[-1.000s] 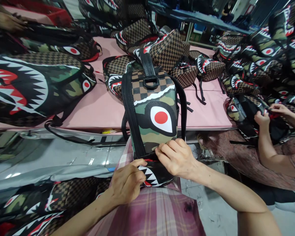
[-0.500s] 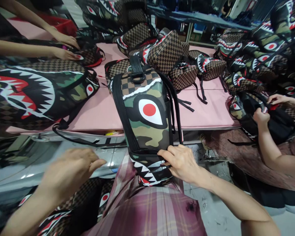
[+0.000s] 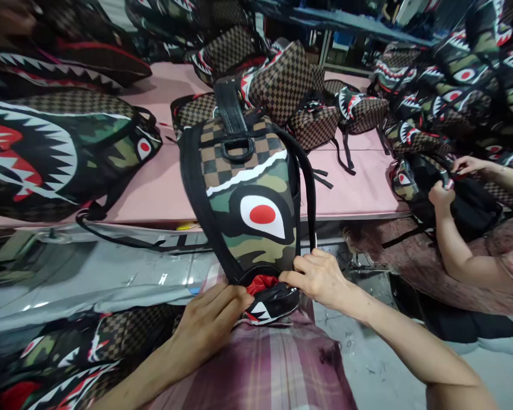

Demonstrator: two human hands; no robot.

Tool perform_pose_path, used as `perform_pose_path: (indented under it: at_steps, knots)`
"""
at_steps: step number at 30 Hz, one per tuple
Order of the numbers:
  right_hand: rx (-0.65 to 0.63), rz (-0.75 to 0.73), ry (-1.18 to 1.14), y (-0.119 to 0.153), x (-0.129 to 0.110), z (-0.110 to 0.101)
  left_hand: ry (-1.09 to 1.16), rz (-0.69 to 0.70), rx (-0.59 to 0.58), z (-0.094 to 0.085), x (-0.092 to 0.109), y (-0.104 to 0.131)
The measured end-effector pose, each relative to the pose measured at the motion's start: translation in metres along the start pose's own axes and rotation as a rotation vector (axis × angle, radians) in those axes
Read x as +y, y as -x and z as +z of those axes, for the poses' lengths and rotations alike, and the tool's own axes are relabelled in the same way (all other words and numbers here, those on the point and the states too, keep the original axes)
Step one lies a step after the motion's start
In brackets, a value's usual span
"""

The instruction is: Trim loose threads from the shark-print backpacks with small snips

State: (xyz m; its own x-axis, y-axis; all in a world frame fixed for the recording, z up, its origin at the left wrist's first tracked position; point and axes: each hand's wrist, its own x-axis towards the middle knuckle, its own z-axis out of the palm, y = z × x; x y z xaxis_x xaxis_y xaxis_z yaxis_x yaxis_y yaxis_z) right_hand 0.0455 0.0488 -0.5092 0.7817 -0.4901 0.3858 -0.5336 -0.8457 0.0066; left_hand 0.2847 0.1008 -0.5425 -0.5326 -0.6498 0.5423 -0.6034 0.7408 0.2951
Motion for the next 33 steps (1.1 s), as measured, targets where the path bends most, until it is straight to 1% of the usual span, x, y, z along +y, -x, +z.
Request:
perform_pose_path:
  at_steps: [2, 4, 6, 11, 14, 15, 16, 17, 18, 19, 20, 21, 22, 23, 25, 26, 27, 28, 30, 31, 33]
  knots:
    - [-0.018, -0.023, -0.002, 0.007, 0.002, 0.003, 0.036, 0.083, -0.016, -0.007, 0.004, 0.006]
    - [-0.039, -0.027, -0.019, 0.011, 0.002, 0.004, 0.053, 0.109, -0.027, -0.011, 0.006, 0.008]
    - [-0.043, -0.036, -0.05, 0.012, 0.002, 0.006, 0.064, 0.105, -0.035, -0.012, 0.006, 0.009]
    - [-0.034, -0.032, -0.105, 0.014, -0.002, 0.008, 0.066, 0.098, -0.044, -0.005, 0.001, 0.013]
    - [0.008, -0.007, -0.186, 0.011, -0.004, 0.009, 0.126, 0.043, 0.001, -0.008, -0.005, 0.016]
    - [0.031, 0.009, -0.217, 0.009, -0.005, 0.01, 0.182, -0.028, 0.05, -0.011, -0.008, 0.018]
    - [0.059, 0.023, -0.241, 0.006, -0.006, 0.01, 0.254, -0.147, 0.118, -0.014, -0.012, 0.019]
    - [0.084, 0.032, -0.258, 0.002, -0.006, 0.011, 0.336, -0.299, 0.191, -0.017, -0.015, 0.021]
    - [0.108, 0.033, -0.269, -0.001, -0.007, 0.011, 0.429, -0.462, 0.234, -0.019, -0.019, 0.022]
    - [0.126, 0.024, -0.28, -0.005, -0.007, 0.013, 0.522, -0.619, 0.231, -0.02, -0.022, 0.023]
    - [0.138, 0.011, -0.29, -0.009, -0.008, 0.014, 0.606, -0.743, 0.184, -0.019, -0.025, 0.022]
    - [0.145, -0.002, -0.296, -0.012, -0.009, 0.016, 0.668, -0.819, 0.113, -0.017, -0.027, 0.021]
    - [0.147, -0.013, -0.295, -0.016, -0.011, 0.018, 0.702, -0.86, 0.048, -0.013, -0.029, 0.018]
    - [0.147, -0.023, -0.285, -0.019, -0.012, 0.02, 0.712, -0.889, 0.026, -0.009, -0.03, 0.014]
    - [0.156, -0.058, -0.246, -0.025, -0.016, 0.024, 0.718, -0.969, 0.083, -0.003, -0.032, 0.004]
    - [0.168, -0.078, -0.225, -0.028, -0.017, 0.026, 0.763, -1.024, 0.105, -0.001, -0.032, 0.0]
    - [0.184, -0.097, -0.212, -0.03, -0.018, 0.028, 0.854, -1.087, 0.101, -0.001, -0.032, -0.004]
    - [0.199, -0.109, -0.204, -0.031, -0.019, 0.03, 0.975, -1.151, 0.071, -0.002, -0.032, -0.007]
    - [0.217, -0.11, -0.194, -0.032, -0.018, 0.034, 1.211, -1.232, -0.021, -0.007, -0.032, -0.009]
    - [0.219, -0.101, -0.191, -0.032, -0.018, 0.035, 1.297, -1.241, -0.045, -0.009, -0.032, -0.008]
    - [0.222, -0.088, -0.179, -0.03, -0.016, 0.038, 1.385, -1.23, -0.051, -0.013, -0.033, -0.007]
